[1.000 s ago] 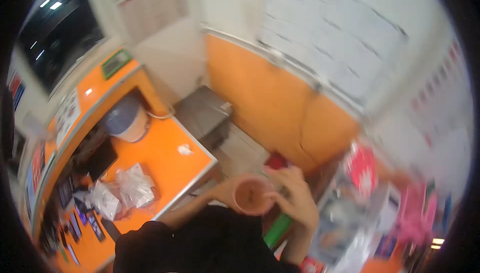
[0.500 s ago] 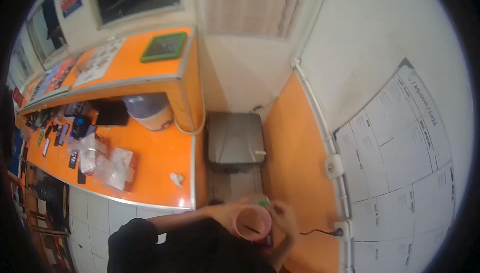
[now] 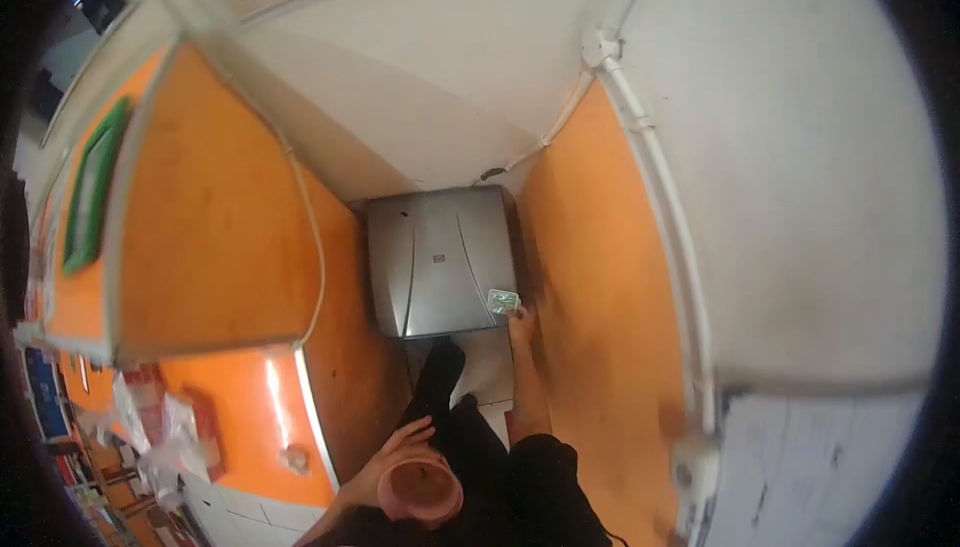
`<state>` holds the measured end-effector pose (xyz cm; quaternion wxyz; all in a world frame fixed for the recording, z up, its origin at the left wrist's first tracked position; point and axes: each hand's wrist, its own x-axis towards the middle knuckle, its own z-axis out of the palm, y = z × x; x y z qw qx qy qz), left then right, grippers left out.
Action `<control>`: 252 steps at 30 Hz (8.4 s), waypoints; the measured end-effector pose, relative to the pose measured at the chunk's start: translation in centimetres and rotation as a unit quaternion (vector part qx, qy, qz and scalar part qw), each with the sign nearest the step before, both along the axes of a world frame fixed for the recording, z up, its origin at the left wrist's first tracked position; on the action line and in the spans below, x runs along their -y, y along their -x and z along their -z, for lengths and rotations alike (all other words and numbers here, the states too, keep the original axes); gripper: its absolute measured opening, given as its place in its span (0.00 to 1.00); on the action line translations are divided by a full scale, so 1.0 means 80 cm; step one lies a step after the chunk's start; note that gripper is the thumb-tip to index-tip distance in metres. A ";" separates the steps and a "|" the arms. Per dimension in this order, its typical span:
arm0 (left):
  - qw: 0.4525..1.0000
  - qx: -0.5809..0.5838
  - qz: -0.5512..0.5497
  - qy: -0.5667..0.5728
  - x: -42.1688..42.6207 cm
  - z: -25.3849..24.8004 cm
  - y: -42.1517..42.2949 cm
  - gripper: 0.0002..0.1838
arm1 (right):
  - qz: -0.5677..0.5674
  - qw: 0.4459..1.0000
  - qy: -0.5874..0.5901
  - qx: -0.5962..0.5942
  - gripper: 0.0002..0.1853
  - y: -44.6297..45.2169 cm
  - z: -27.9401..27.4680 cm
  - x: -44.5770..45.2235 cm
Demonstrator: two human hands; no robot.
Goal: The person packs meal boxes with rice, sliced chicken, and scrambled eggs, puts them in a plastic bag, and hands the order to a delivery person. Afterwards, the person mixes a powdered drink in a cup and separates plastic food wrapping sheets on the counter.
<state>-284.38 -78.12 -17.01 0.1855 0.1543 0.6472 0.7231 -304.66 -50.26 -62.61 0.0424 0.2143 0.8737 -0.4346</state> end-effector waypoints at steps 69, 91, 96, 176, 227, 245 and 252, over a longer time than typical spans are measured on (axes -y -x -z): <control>0.490 -0.033 -0.835 0.248 0.036 -0.239 -0.377 0.37 | -0.916 0.071 0.269 -0.290 0.12 -0.419 -0.893 0.471; 0.355 0.017 -0.906 0.232 0.243 -0.194 -0.640 0.38 | -0.929 -0.026 0.352 -0.111 0.11 -0.709 -0.839 0.738; 0.349 0.027 -0.904 0.245 0.327 -0.211 -0.688 0.38 | -0.968 -0.051 0.244 -0.028 0.07 -0.768 -0.861 0.819; -0.127 -0.106 -0.916 0.365 0.277 -0.220 -2.561 0.40 | -0.296 -0.734 0.371 0.485 0.08 -2.917 -0.932 0.752; 0.118 -0.093 -0.936 0.319 -0.330 -0.220 -2.773 0.42 | -0.668 -0.740 0.027 -0.079 0.14 -3.273 -0.677 0.139; 0.598 -0.319 -0.728 0.104 0.093 -0.188 -3.330 0.39 | -0.948 -0.135 -0.020 -0.287 0.20 -3.703 -0.506 0.870; 0.712 -0.287 -0.636 0.082 0.192 -0.185 -3.572 0.42 | -0.946 0.083 -0.064 -0.306 0.32 -3.707 -0.333 0.968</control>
